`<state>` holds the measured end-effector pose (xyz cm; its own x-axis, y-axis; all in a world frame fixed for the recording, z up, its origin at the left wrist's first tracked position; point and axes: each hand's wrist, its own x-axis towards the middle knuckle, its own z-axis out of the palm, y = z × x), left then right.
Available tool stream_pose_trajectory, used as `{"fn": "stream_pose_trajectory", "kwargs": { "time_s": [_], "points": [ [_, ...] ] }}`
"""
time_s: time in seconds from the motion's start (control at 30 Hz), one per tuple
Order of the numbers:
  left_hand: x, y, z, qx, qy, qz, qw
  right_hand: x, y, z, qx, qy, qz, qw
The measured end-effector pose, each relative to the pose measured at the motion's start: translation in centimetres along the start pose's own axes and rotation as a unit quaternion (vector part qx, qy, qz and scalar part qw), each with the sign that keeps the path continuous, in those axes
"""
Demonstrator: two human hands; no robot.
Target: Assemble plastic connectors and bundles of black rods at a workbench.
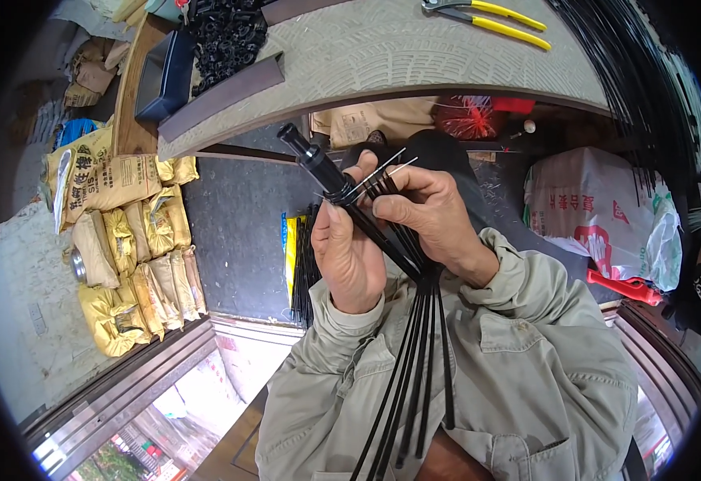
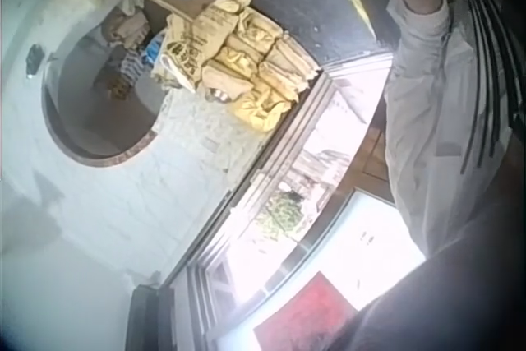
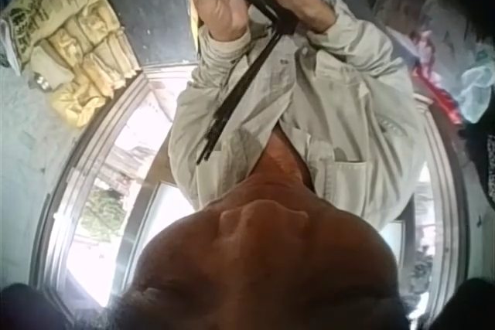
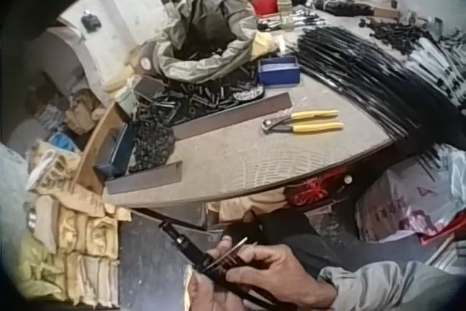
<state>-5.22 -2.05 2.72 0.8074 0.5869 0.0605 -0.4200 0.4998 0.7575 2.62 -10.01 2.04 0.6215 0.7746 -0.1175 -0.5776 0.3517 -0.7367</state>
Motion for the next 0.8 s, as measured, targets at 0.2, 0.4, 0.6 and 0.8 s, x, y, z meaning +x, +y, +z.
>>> {"fn": "stream_pose_trajectory", "kwargs": {
  "time_s": [0.2, 0.4, 0.6, 0.8],
  "points": [
    [-0.2, -0.1, 0.2, -0.005, 0.012, 0.004, 1.000, -0.2, -0.1, 0.1, -0.033, 0.004, -0.005, 0.999],
    [-0.1, -0.2, 0.5, -0.012, 0.056, 0.037, 0.998, -0.7, 0.1, 0.7, -0.195, 0.001, -0.120, 0.973],
    [0.1, -0.4, -0.4, 0.013, 0.004, 0.046, 0.999, 0.0, -1.0, 0.6, -0.048, -0.040, 0.006, 0.998],
    [-0.1, -0.5, -0.2, 0.002, -0.009, 0.076, 0.997, 0.0, -0.8, 0.2, -0.032, -0.083, 0.027, 0.996]
  ]
}}
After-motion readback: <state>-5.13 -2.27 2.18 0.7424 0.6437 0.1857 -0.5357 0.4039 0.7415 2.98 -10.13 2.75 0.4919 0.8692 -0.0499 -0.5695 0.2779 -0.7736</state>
